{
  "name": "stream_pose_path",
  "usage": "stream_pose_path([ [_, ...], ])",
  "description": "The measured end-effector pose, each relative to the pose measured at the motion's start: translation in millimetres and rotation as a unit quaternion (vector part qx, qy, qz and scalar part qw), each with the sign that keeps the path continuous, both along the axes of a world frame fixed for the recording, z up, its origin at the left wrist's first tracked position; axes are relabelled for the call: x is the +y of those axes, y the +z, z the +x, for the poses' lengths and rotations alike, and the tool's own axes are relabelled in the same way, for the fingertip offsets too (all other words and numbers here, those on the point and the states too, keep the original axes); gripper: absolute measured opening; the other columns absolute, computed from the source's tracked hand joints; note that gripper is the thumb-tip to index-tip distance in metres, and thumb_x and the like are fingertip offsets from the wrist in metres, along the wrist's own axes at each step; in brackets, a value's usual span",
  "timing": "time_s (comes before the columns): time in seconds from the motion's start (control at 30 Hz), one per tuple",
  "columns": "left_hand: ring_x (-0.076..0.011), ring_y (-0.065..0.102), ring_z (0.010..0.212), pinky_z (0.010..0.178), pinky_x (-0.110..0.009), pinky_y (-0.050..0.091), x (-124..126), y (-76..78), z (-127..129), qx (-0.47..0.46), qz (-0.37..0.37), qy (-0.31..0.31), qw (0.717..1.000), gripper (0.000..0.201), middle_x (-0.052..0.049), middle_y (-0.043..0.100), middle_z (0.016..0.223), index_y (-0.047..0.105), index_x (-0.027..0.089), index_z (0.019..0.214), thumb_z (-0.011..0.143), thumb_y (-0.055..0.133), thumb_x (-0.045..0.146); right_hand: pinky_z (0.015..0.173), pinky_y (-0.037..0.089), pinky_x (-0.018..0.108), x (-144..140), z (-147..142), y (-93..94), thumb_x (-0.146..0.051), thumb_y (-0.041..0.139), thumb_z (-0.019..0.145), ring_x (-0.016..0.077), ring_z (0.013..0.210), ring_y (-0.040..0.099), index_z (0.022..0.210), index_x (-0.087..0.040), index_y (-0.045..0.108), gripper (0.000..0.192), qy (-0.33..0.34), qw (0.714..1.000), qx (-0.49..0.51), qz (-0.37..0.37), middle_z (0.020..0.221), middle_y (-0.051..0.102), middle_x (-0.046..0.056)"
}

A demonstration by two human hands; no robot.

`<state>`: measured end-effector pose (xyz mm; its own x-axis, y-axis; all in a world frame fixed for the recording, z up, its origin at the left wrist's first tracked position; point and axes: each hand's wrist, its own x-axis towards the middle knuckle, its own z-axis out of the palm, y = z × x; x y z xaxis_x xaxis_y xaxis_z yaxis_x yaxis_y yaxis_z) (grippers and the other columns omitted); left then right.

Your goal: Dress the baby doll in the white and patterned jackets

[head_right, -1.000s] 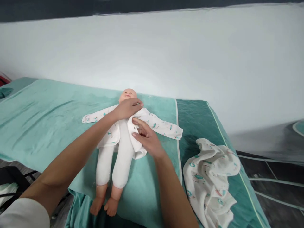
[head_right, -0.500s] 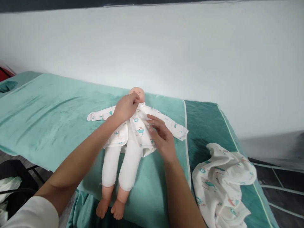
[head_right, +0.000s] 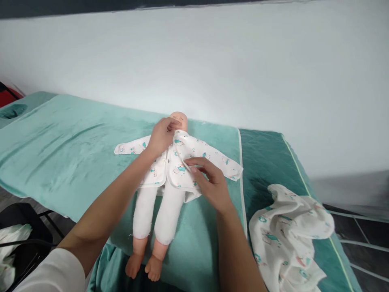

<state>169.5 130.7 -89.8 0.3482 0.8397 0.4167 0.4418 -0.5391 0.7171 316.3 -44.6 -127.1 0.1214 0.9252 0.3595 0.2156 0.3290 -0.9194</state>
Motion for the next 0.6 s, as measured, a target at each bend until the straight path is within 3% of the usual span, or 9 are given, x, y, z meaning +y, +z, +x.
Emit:
stream_pose_path([
  [0.07, -0.0198, 0.062, 0.106, 0.091, -0.034, 0.051, -4.3, -2.1, -7.9, -0.051, 0.029, 0.019, 0.998, 0.036, -0.007, 0.066, 0.111, 0.064, 0.021, 0.1, 0.079, 0.048, -0.003, 0.075, 0.051, 0.029, -1.0, 4.6, 2.4, -0.037, 0.064, 0.097, 0.0164, 0.087, 0.065, 0.099, -0.026, 0.075, 0.016, 0.003, 0.999, -0.014, -0.037, 0.094, 0.072, 0.003],
  [0.23, -0.0178, 0.062, 0.108, 0.089, -0.032, 0.051, -56.1, -20.2, -57.8, -0.122, 0.011, 0.062, 0.991, 0.02, -0.004, 0.067, 0.112, 0.064, 0.024, 0.106, 0.094, 0.05, 0.017, 0.063, 0.053, 0.03, -6.7, 10.4, 8.8, -0.043, 0.063, 0.096, 0.0155, 0.067, 0.065, 0.091, -0.02, 0.074, 0.026, 0.168, 0.977, 0.038, -0.126, 0.081, 0.07, 0.005],
  [0.33, -0.0186, 0.063, 0.104, 0.091, -0.034, 0.051, -97.7, -47.7, -102.2, -0.124, -0.051, 0.12, 0.984, 0.017, -0.004, 0.068, 0.11, 0.064, 0.023, 0.104, 0.096, 0.05, 0.025, 0.057, 0.051, 0.03, -4.6, 11.2, 7.2, -0.046, 0.064, 0.095, 0.0145, 0.059, 0.062, 0.085, -0.019, 0.072, 0.03, 0.134, 0.982, 0.056, -0.122, 0.074, 0.068, 0.004],
  [0.43, -0.0197, 0.065, 0.096, 0.089, -0.037, 0.052, -133.4, -72.0, -143.7, -0.08, -0.153, 0.097, 0.98, 0.018, -0.005, 0.07, 0.103, 0.065, 0.023, 0.103, 0.097, 0.049, 0.028, 0.056, 0.049, 0.029, 2.6, 9.9, 1.4, -0.05, 0.066, 0.093, 0.014, 0.057, 0.059, 0.084, -0.019, 0.071, 0.033, 0.081, 0.989, 0.047, -0.112, 0.069, 0.065, 0.002],
  [0.6, -0.0219, 0.063, 0.11, 0.1, -0.04, 0.049, -169.4, -80.9, -176.9, 0.0, -0.132, 0.066, 0.989, 0.024, -0.006, 0.068, 0.115, 0.061, 0.026, 0.116, 0.093, 0.055, 0.026, 0.058, 0.046, 0.028, 4.7, 0.2, -13.3, -0.055, 0.065, 0.091, 0.0138, 0.06, 0.055, 0.071, -0.02, 0.063, 0.04, 0.038, 0.994, 0.022, -0.102, 0.063, 0.059, 0.0],
])
